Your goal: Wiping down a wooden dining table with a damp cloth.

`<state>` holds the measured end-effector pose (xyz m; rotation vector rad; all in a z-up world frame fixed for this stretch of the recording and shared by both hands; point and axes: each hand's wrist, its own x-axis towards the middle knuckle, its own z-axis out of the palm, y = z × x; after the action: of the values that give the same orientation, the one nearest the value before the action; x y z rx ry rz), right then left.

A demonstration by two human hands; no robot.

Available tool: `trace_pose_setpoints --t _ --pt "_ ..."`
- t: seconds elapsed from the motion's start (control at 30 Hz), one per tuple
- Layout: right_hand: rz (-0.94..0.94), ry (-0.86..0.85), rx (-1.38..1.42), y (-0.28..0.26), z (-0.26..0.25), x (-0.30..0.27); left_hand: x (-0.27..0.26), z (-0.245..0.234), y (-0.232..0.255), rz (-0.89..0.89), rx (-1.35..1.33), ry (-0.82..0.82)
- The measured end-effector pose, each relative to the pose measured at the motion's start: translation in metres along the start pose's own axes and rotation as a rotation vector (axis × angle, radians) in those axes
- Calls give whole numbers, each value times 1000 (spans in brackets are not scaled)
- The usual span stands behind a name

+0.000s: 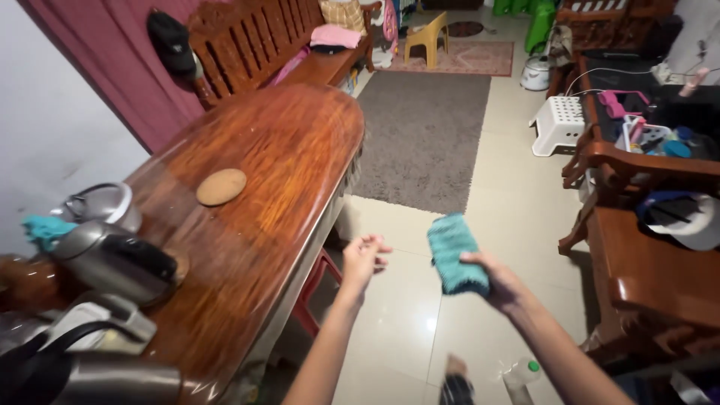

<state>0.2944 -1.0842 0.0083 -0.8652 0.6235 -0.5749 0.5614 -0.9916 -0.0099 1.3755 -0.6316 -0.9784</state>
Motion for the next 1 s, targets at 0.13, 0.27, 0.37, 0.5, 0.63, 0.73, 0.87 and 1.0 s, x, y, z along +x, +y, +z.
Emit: trace_pose_setpoints --t 0.13,0.27,0.37,0.5,0.63,0.73,0.87,1.0 --pt "22 57 4 -61 -21 81 89 9 -2 19 -115 117" --pt "21 6 -61 -123 -26 169 145 30 52 36 -147 225" --pt "-1 -68 -131 -160 -23 240 193 29 81 138 -201 276" --pt "109 -90 -31 -173 -27 318 242 13 85 162 -221 391" --pt "223 -214 124 -169 -19 388 300 -15 76 166 -234 493" --pt "270 -263 150 -167 -11 451 345 -39 76 181 -268 521" --pt "297 -261 134 -176 17 531 398 -68 102 178 -277 530" --pt "268 -289 40 -194 43 616 476 -98 111 172 -172 564"
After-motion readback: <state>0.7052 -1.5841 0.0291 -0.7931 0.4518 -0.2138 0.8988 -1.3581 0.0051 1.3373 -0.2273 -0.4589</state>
